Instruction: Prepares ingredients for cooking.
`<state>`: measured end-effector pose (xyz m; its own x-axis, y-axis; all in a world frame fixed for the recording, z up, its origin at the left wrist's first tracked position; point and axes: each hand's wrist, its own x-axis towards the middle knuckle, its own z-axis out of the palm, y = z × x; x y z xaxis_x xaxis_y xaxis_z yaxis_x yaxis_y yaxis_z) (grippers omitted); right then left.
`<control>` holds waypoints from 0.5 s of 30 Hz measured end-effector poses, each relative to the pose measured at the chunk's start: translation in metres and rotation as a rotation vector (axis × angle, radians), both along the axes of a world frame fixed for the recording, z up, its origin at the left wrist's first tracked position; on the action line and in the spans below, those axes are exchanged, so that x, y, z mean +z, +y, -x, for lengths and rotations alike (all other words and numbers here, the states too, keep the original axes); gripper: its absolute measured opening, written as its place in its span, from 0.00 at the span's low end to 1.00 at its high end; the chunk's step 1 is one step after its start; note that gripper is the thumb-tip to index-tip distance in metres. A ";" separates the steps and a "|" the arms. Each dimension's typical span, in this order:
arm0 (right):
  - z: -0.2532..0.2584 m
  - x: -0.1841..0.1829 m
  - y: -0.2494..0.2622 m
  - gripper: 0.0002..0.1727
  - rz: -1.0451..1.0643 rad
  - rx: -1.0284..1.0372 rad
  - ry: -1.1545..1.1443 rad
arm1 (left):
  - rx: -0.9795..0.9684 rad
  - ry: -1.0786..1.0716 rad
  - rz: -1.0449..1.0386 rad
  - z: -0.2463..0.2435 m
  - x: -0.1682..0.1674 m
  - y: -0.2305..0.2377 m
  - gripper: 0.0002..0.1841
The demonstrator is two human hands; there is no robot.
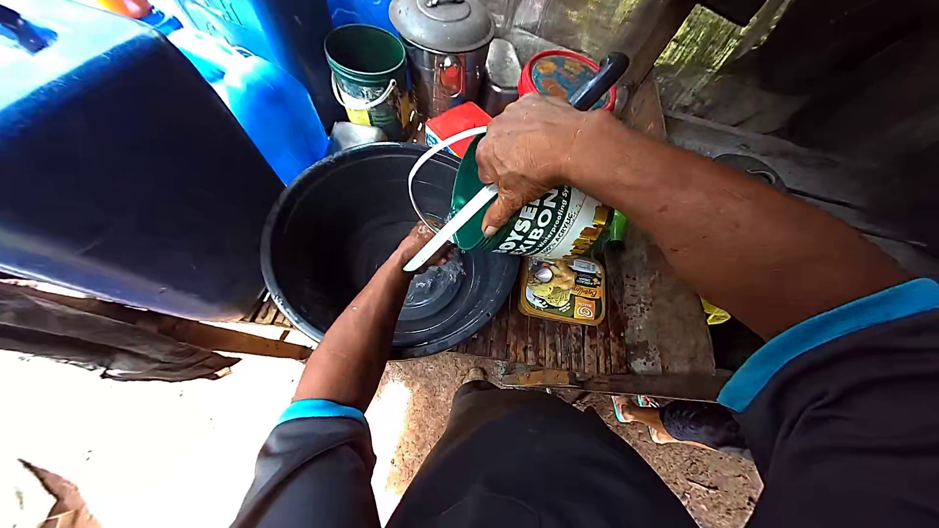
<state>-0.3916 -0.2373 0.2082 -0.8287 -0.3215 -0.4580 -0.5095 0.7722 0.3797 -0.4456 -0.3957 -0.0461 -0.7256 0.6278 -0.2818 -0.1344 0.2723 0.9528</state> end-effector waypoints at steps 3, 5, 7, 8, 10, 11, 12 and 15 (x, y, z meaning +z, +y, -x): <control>-0.017 0.011 0.018 0.38 0.106 -0.026 0.127 | 0.038 0.069 0.165 0.004 -0.004 0.006 0.12; -0.036 0.044 -0.002 0.34 -0.121 -0.438 0.003 | -0.003 0.128 0.332 0.008 0.003 0.006 0.16; -0.014 0.007 0.089 0.40 0.302 -0.174 0.247 | -0.027 0.135 0.400 0.011 0.006 0.001 0.16; -0.006 -0.001 0.114 0.42 0.376 -0.218 0.249 | -0.038 0.110 0.401 0.011 0.009 -0.002 0.18; -0.004 -0.019 0.149 0.43 0.483 -0.348 0.291 | -0.034 0.064 0.380 0.011 0.015 -0.007 0.20; -0.006 -0.031 0.162 0.44 0.530 -0.400 0.324 | -0.022 0.054 0.363 0.011 0.018 -0.008 0.20; -0.011 -0.045 0.174 0.43 0.581 -0.448 0.365 | -0.007 0.046 0.338 0.012 0.019 -0.009 0.19; -0.026 -0.089 0.193 0.40 0.693 -0.611 0.461 | -0.005 0.019 0.206 0.014 0.021 -0.013 0.15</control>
